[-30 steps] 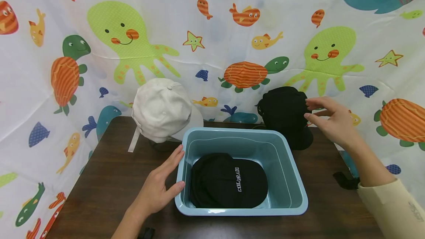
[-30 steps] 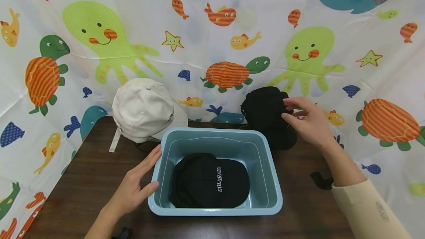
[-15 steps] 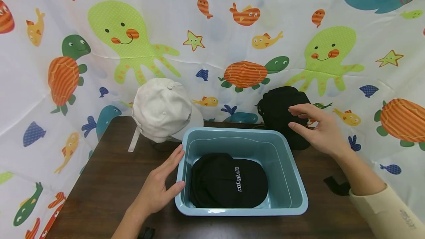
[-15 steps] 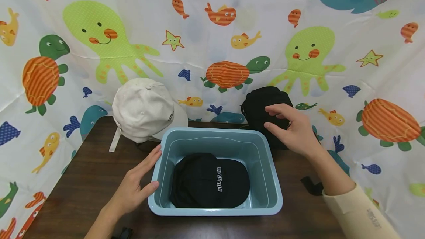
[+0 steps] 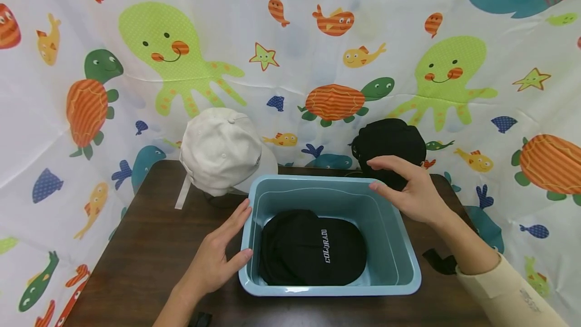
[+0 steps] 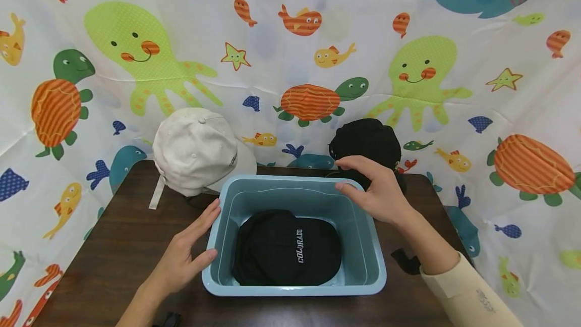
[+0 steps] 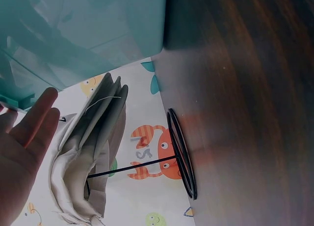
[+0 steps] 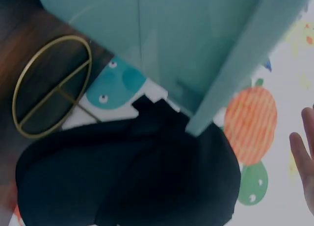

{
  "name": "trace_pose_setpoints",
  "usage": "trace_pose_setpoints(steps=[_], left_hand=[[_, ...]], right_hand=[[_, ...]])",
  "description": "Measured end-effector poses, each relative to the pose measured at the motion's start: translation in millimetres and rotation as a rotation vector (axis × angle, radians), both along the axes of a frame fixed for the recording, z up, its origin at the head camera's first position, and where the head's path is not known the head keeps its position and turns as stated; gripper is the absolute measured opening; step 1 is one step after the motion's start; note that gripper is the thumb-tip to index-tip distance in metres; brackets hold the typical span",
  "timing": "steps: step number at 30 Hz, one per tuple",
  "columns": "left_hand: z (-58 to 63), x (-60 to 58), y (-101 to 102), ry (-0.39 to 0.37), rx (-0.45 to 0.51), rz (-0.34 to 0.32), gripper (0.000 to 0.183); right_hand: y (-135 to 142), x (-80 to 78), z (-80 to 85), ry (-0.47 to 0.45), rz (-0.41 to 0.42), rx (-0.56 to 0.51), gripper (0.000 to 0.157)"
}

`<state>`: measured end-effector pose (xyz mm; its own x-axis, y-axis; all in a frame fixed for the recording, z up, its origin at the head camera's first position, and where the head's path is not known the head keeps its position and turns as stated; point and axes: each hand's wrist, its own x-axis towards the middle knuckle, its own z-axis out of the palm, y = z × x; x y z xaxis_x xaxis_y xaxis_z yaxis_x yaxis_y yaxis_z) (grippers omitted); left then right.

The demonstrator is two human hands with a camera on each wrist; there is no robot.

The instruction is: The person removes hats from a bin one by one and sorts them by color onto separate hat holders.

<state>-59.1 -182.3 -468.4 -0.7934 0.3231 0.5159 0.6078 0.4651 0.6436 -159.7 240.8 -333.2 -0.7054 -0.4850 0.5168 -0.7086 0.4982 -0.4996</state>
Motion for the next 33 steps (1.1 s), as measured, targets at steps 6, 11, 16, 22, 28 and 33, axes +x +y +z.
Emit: trace_pose_setpoints(steps=[6,11,16,22,28,33], left_hand=[[-0.7,0.4,0,0.0,0.006,-0.001,0.076],[-1.4,0.5,0,-0.001,0.004,-0.001,0.077],[-1.0,0.0,1,-0.005,0.007,0.0,0.076],[-0.7,-0.2,1,-0.007,0.009,0.0,0.076],[-0.5,-0.9,1,0.003,0.009,0.0,0.076],[0.3,-1.3,1,-0.004,0.009,-0.005,0.076]], right_hand=[[-12,2.0,-7.5,-0.03,0.064,-0.009,0.056],[-20,5.3,-13.4,-0.052,0.081,0.014,0.058],[-29,6.2,-20.3,-0.045,0.117,0.032,0.058],[-36,8.5,-27.5,-0.056,0.122,0.106,0.057],[-46,11.4,-29.1,-0.098,0.144,0.21,0.057],[-55,13.6,-30.1,-0.14,0.165,0.304,0.059]])
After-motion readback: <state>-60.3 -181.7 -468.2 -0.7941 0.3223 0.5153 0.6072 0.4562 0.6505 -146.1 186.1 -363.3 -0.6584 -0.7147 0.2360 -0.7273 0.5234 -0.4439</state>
